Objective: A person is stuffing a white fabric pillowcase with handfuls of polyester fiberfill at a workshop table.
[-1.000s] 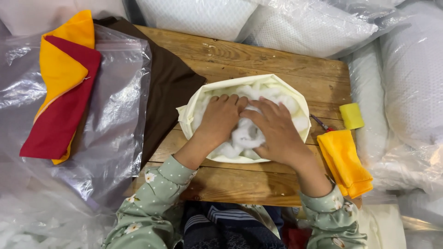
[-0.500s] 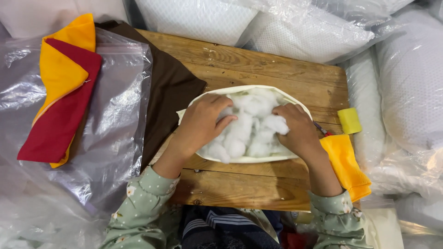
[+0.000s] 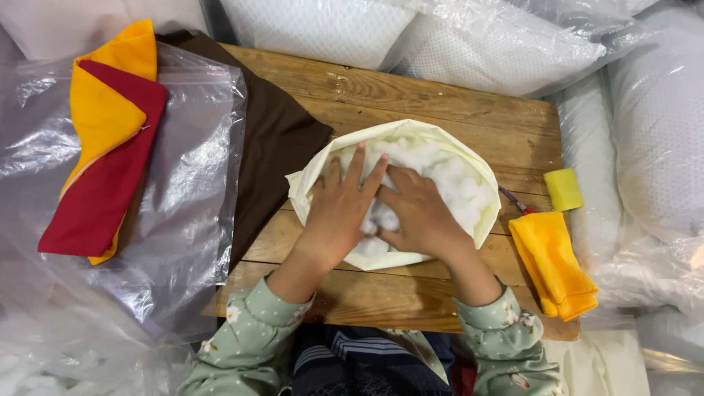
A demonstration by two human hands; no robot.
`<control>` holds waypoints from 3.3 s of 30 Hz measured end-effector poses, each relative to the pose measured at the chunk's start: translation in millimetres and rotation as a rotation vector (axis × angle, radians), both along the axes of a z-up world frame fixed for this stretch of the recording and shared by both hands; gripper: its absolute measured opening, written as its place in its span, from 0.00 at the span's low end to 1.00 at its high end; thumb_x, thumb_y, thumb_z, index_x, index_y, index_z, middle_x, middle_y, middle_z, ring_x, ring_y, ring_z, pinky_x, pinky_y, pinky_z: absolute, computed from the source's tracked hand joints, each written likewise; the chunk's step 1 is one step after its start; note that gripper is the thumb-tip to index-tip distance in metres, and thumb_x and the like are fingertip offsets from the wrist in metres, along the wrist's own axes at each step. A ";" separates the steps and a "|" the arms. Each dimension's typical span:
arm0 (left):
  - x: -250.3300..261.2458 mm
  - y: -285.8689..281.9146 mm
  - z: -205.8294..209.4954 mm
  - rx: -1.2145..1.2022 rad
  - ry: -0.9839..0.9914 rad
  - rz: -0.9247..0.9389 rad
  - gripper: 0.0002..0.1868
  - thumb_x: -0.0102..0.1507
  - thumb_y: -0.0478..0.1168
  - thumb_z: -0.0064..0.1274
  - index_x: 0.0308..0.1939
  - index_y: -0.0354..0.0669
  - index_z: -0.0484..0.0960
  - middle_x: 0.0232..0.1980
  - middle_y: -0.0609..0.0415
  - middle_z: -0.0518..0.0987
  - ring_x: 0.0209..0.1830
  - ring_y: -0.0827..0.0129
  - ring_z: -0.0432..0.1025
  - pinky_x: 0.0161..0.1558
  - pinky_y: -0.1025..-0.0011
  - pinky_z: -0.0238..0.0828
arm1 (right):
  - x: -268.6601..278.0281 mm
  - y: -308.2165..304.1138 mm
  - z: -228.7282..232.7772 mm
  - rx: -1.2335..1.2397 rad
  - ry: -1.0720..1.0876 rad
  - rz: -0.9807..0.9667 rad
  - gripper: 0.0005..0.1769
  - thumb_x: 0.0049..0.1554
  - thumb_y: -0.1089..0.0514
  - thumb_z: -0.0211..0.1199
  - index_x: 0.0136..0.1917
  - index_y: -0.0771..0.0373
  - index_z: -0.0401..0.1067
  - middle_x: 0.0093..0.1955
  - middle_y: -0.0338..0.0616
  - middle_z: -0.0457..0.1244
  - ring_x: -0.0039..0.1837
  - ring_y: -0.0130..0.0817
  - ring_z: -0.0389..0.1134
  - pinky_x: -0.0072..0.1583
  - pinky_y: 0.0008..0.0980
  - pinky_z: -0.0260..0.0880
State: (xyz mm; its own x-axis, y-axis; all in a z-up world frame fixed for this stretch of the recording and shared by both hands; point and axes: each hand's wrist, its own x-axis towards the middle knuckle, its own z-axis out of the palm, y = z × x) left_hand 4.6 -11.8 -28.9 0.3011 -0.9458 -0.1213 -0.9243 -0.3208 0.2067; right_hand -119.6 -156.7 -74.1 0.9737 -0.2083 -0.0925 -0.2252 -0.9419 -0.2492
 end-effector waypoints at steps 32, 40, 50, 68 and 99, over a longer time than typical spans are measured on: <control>36.4 -5.9 -41.0 -0.323 0.270 -0.033 0.65 0.50 0.58 0.71 0.82 0.54 0.47 0.77 0.34 0.52 0.76 0.26 0.47 0.67 0.30 0.52 | 6.3 -8.5 31.2 0.185 -0.301 0.149 0.49 0.34 0.60 0.78 0.69 0.65 0.66 0.69 0.65 0.58 0.73 0.65 0.56 0.73 0.54 0.56; 31.8 4.0 -7.4 -0.175 0.143 0.032 0.48 0.52 0.45 0.69 0.76 0.48 0.66 0.69 0.39 0.64 0.73 0.32 0.56 0.66 0.39 0.59 | -58.7 -19.9 68.0 0.073 -0.616 -0.175 0.20 0.53 0.60 0.74 0.60 0.58 0.78 0.69 0.54 0.64 0.70 0.54 0.66 0.68 0.44 0.68; 12.9 -63.6 -32.5 -0.162 0.174 -0.100 0.61 0.48 0.53 0.75 0.79 0.47 0.56 0.77 0.41 0.57 0.80 0.40 0.45 0.73 0.38 0.45 | 4.3 -25.8 36.0 0.263 -0.150 -0.067 0.27 0.54 0.66 0.61 0.67 0.60 0.73 0.67 0.61 0.63 0.69 0.63 0.64 0.67 0.56 0.67; 99.6 44.4 73.3 -0.490 0.497 0.107 0.28 0.61 0.43 0.63 0.61 0.32 0.78 0.53 0.32 0.80 0.58 0.33 0.73 0.55 0.44 0.72 | -50.5 -103.8 62.7 0.533 -0.503 -0.445 0.18 0.63 0.66 0.60 0.67 0.66 0.72 0.66 0.56 0.66 0.65 0.51 0.69 0.53 0.43 0.76; 135.2 -9.4 11.1 -0.046 0.926 0.469 0.37 0.70 0.62 0.34 0.54 0.30 0.83 0.46 0.32 0.84 0.43 0.51 0.82 0.38 0.59 0.85 | -69.0 -185.0 -54.9 1.027 -0.772 -0.761 0.01 0.65 0.61 0.60 0.51 0.59 0.69 0.39 0.37 0.64 0.37 0.22 0.67 0.37 0.17 0.66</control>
